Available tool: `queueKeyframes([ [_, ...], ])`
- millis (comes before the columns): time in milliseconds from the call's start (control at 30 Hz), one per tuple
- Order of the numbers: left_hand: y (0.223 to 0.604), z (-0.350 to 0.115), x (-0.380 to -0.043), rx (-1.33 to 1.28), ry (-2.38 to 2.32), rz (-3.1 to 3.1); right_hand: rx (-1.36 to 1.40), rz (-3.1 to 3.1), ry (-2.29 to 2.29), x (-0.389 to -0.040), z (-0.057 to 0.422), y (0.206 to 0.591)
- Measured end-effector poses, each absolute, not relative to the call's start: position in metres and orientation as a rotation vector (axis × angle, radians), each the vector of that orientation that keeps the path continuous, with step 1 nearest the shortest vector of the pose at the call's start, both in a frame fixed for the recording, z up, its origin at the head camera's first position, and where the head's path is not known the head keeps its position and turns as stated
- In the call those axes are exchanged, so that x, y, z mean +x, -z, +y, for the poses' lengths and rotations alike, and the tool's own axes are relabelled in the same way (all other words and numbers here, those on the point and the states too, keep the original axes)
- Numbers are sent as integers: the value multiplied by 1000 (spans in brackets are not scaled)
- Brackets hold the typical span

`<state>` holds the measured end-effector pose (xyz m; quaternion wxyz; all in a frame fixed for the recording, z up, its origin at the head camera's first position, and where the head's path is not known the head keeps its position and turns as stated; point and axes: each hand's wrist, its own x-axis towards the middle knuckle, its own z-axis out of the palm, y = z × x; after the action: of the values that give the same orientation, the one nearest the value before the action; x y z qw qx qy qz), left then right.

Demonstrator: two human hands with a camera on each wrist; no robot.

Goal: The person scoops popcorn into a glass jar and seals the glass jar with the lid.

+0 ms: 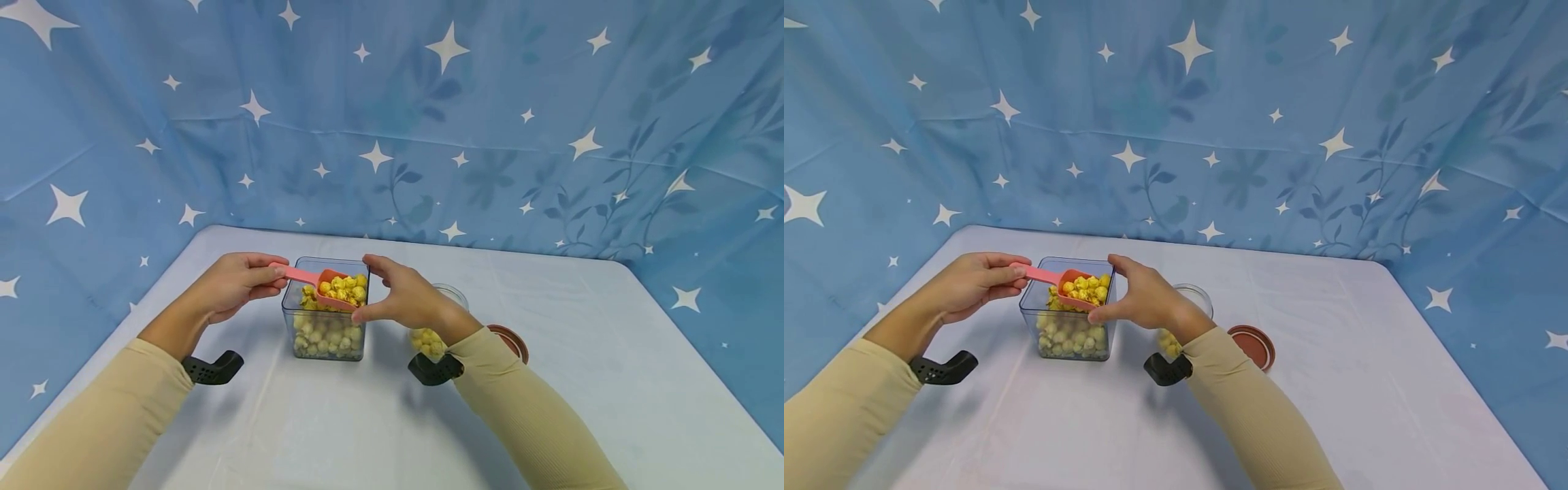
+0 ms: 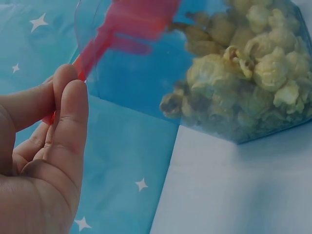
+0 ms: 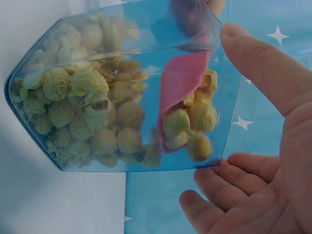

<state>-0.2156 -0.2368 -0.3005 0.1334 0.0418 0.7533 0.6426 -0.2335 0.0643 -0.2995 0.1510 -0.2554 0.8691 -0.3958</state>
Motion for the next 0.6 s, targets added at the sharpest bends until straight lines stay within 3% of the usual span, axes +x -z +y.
queueKeyframes([
  [600, 303, -252, -213, 60, -1902, 2176, -756, 2476, 1142, -234, 66, 299],
])
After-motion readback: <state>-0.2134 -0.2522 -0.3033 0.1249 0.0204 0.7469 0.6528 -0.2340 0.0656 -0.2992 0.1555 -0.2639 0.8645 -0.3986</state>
